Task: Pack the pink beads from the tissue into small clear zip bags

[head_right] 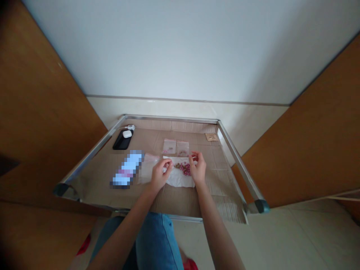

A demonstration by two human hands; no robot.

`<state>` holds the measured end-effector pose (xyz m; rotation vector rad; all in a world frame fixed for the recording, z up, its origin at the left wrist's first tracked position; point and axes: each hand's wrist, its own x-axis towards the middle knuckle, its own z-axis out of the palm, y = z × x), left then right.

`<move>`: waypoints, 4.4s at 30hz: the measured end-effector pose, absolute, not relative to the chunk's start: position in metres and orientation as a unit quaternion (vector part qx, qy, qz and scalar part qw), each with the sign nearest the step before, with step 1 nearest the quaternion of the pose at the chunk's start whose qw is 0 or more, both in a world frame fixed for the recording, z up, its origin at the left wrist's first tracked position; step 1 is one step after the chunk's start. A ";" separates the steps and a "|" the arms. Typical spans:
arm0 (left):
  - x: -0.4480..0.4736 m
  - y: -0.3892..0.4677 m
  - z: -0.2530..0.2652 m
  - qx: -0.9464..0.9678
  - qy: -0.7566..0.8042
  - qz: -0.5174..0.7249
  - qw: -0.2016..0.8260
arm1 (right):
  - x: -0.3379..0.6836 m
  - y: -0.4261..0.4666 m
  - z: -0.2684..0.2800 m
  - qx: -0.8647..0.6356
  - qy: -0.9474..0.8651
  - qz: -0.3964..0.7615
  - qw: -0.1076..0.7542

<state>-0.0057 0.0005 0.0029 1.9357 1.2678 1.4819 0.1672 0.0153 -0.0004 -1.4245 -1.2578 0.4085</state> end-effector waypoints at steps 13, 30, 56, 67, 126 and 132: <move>-0.071 -0.019 0.026 0.666 0.651 0.363 0.014 | 0.168 0.021 0.000 -0.596 -0.542 0.215 0.552; -0.063 -0.026 0.021 0.750 0.557 0.352 -0.054 | 0.164 0.019 0.006 -0.534 -0.556 0.268 0.578; -0.033 0.000 0.004 0.840 0.450 0.302 -0.002 | 0.156 0.013 0.012 -0.487 -0.724 0.201 0.446; -0.034 -0.005 0.014 0.800 0.486 0.351 0.001 | 0.155 0.010 0.014 -0.482 -0.715 0.241 0.445; -0.033 -0.001 0.014 0.843 0.443 0.293 0.083 | 0.158 0.009 0.005 -0.661 -0.688 0.046 0.297; -0.032 -0.002 0.015 0.847 0.443 0.278 0.095 | 0.164 0.014 0.003 -0.641 -0.665 0.110 0.367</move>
